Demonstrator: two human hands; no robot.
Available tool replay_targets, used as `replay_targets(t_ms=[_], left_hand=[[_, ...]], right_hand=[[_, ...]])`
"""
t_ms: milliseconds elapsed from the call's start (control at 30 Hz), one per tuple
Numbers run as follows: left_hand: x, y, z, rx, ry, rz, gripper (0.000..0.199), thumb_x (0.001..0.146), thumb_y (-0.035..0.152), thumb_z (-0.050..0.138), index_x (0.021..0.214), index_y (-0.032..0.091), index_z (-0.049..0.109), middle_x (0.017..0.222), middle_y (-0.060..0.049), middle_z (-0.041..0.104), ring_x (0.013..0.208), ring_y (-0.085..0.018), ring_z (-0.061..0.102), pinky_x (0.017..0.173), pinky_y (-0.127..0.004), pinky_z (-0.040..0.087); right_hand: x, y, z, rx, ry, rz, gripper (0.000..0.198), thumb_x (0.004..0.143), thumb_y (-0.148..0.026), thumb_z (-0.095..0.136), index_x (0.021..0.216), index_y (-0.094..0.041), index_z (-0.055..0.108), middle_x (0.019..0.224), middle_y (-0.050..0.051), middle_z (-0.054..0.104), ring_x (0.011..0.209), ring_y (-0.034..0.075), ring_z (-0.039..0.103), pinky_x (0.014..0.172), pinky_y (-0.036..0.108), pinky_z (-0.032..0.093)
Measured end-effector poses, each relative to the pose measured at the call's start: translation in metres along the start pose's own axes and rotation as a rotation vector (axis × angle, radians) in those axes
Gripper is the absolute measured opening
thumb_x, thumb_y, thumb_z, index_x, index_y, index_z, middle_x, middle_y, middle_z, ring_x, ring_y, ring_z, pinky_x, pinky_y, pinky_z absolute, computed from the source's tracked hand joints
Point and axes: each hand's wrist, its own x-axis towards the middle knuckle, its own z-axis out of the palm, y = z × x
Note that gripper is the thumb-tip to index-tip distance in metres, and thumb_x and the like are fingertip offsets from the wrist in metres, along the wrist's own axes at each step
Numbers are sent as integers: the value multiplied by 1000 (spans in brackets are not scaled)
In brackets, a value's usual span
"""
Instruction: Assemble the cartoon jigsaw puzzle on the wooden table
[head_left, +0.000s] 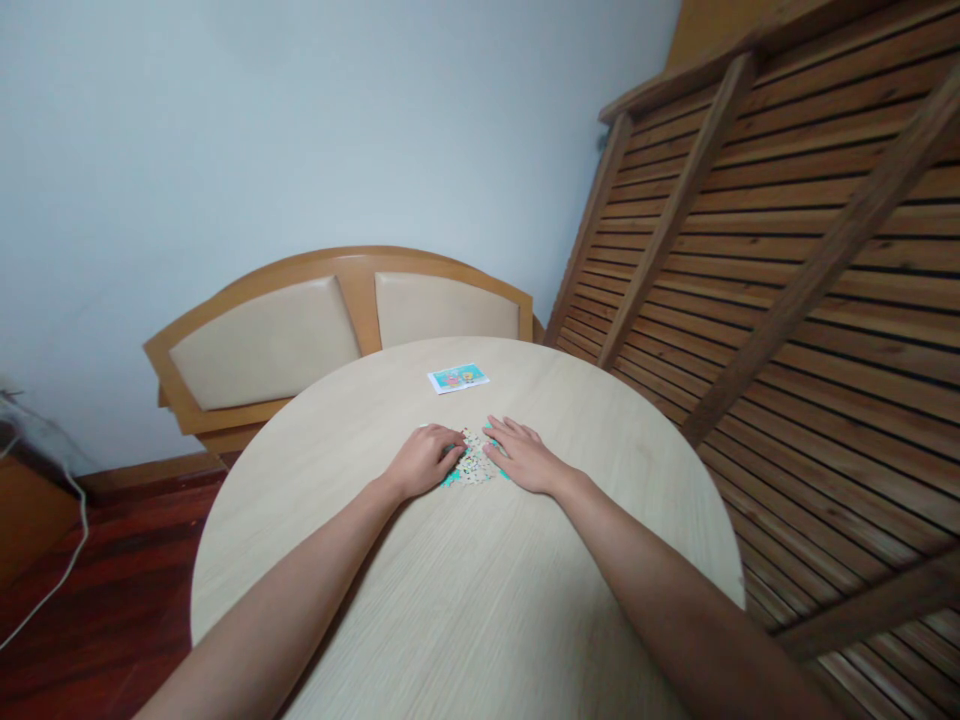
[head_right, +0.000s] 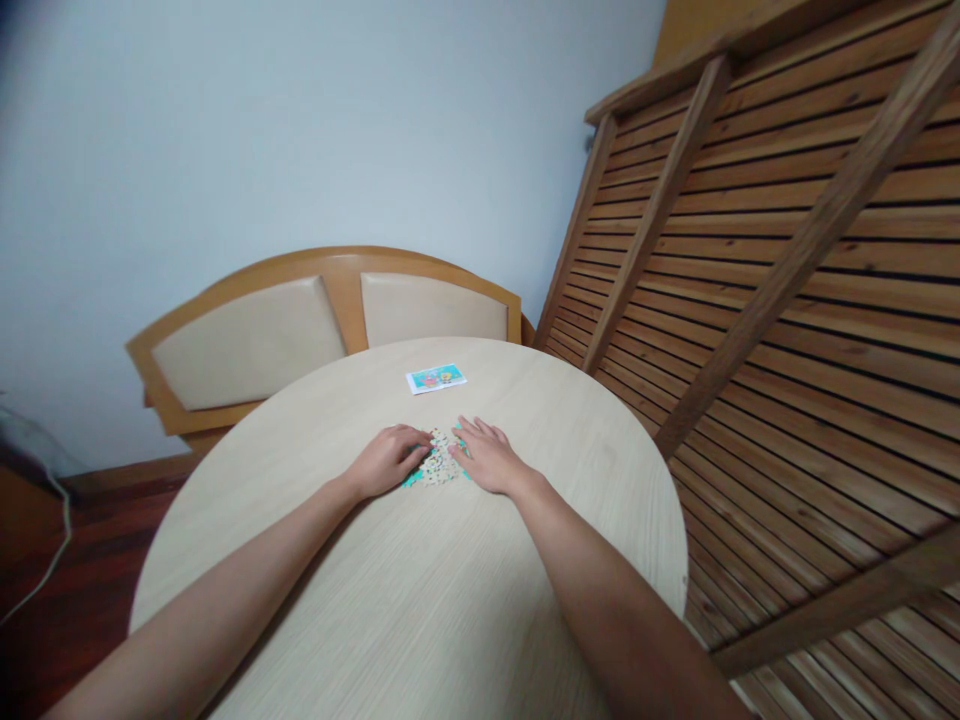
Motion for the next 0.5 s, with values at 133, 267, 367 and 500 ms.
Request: replay_targets(t_ms=[133,267,367,500], left_hand=[[-1,-1,-1,6,3,-1,26,100,32,46,107,23,69,112,-5,73,104,-20,65,96,-34,48],[-2,-2,-1,8,-3,-6,27,100,33,45,103,22,70,110,-5,74,103,-21,66,96,-34,48],[-3,-2,-1,2,-4,-20,25,100,32,46,104,22,69,107,-5,74,102,-21,66,95,-34,48],[-1,0,-1,-18,-9,-15,22,99,30,49,105,23,69,104,-5,74,99,-21,66,93,-33,48]], right_hand=[[-2,6,-6,-30,-5,8,57,100,-57,31,146,-27,49,164,7,23,149,34,22,118,54,20],[-3,15,-15,-43,77,-27,46,98,-54,42,127,-28,67,157,8,38,145,30,32,117,50,26],[-2,14,-14,-31,144,-80,41,99,-47,44,127,-27,67,149,8,49,139,26,40,116,47,29],[0,2,-7,19,123,-167,44,102,-42,39,140,-29,55,149,4,50,140,25,40,116,47,28]])
